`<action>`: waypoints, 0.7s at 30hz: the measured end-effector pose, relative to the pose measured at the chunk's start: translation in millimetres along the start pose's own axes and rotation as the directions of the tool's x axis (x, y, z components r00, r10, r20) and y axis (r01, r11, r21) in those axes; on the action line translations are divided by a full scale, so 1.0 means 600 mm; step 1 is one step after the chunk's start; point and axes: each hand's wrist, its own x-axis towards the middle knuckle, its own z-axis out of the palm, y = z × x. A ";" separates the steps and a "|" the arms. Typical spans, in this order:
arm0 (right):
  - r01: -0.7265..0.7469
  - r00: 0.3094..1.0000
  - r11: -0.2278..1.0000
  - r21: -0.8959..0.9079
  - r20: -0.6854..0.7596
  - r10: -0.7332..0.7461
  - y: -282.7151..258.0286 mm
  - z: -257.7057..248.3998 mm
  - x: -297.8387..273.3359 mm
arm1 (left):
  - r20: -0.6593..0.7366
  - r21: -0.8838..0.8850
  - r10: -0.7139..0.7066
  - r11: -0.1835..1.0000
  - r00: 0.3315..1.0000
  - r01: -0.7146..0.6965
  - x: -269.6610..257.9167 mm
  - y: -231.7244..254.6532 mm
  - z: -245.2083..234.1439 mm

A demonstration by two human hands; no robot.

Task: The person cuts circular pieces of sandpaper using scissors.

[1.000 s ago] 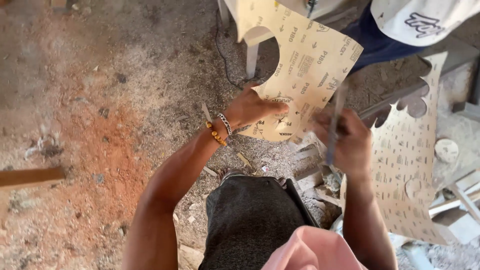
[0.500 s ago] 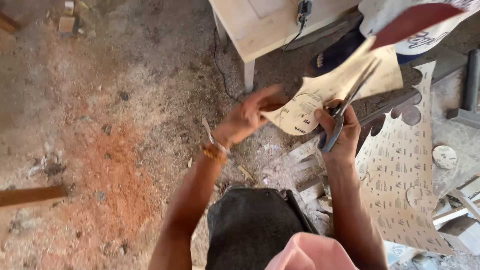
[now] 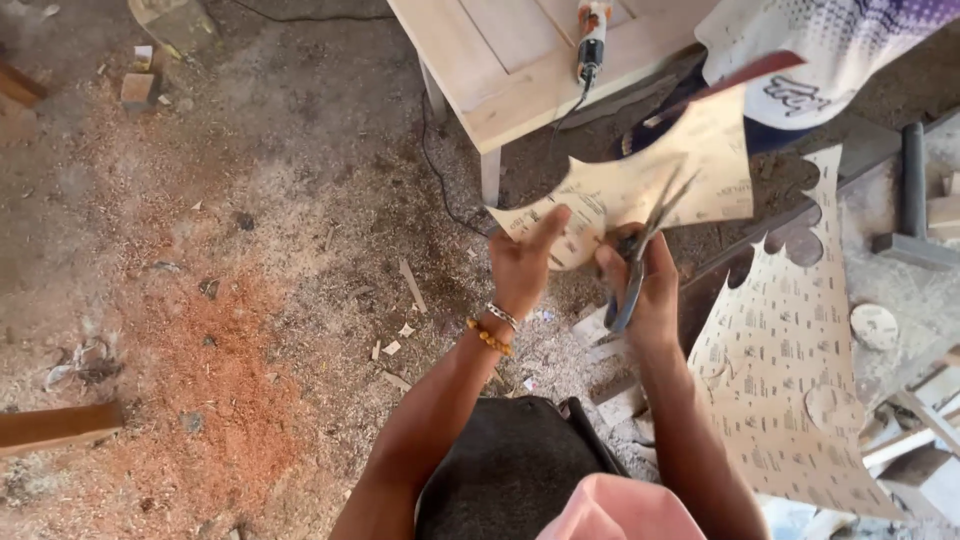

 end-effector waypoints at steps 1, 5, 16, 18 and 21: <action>-0.003 1.000 1.000 -0.001 -0.013 0.003 0.002 -0.021 -0.003 | 0.011 0.003 -0.009 1.000 1.000 0.009 -0.001 0.002 -0.006; 0.209 0.823 0.964 -0.165 0.563 -0.082 -0.010 -0.078 0.018 | -0.012 -0.222 0.065 0.973 0.998 -0.066 0.036 -0.024 -0.024; -0.183 0.594 0.949 -0.258 0.740 0.316 -0.017 -0.134 0.039 | -0.116 0.339 0.048 0.941 0.992 -0.006 0.025 -0.065 -0.041; -0.040 0.611 0.925 -0.379 0.723 0.323 -0.001 -0.136 0.053 | 0.014 0.083 -0.052 0.995 0.999 0.050 0.012 -0.001 -0.018; -0.048 0.696 0.963 -0.267 0.683 0.224 -0.003 -0.121 0.049 | -0.006 -0.051 0.070 0.996 0.998 -0.070 0.003 -0.006 -0.008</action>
